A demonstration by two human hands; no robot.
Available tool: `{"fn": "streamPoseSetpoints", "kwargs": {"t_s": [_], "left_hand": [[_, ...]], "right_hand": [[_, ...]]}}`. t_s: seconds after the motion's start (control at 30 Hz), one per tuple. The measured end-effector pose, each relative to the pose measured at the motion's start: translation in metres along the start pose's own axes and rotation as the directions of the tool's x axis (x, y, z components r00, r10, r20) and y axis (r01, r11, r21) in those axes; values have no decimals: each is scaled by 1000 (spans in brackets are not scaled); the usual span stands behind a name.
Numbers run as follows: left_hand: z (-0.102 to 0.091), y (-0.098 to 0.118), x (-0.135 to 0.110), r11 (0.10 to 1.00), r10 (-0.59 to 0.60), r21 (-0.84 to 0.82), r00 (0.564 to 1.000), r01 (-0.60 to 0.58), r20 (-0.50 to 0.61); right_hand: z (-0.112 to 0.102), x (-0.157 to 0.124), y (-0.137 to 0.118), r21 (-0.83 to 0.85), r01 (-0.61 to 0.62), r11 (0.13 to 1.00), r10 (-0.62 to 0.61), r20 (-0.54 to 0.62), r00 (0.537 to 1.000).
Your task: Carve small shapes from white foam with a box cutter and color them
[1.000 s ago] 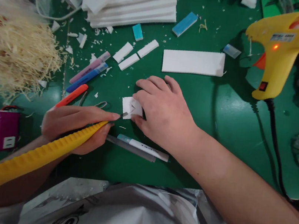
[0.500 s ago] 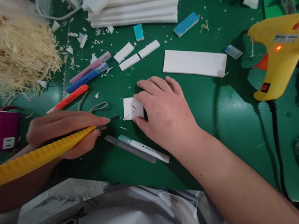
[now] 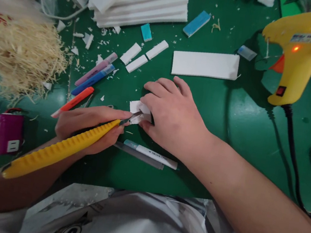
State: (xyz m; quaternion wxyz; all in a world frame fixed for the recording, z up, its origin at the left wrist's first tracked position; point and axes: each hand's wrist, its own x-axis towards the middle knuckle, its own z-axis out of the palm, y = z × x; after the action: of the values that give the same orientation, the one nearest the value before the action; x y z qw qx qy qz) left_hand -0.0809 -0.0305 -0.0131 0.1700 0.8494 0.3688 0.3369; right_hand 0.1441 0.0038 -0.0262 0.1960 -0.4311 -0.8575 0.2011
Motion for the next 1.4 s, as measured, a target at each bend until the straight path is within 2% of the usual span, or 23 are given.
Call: {"fn": "streamPoseSetpoints", "kwargs": {"t_s": [0.17,0.27,0.5,0.57,0.7,0.93,1.13,1.27,1.4], "left_hand": [[3,0,0,1000,-14,17,1000,14,13],[3,0,2,999,17,29,1000,-18,16],[-6,4,5,993,65,90,996,-71,63],[-8,5,5,992,87,90,994,-92,63],[-13,4,2,995,54,84,997,-59,59],[-18,2,1,992,103,57,991,-108,85],[-19,1,-4,990,126,55,991,-128,49],[-20,0,-11,995,87,43,996,-88,26],[-22,1,-13,999,-21,36,997,24,-68]], "right_hand": [[-1,1,0,10,3,1000,-3,7,1000],[-3,1,-1,11,-5,1000,5,15,1000],[-5,1,-1,18,-15,1000,14,24,1000],[-5,1,-2,16,-18,1000,18,32,999],[-5,0,-2,12,-23,1000,23,31,999],[-4,-1,0,14,-14,1000,14,22,1000],[-5,-1,1,17,-8,1000,8,20,1000],[-6,-1,2,22,12,1000,-13,37,999],[-6,-4,3,1,88,996,-88,51,995]]}}
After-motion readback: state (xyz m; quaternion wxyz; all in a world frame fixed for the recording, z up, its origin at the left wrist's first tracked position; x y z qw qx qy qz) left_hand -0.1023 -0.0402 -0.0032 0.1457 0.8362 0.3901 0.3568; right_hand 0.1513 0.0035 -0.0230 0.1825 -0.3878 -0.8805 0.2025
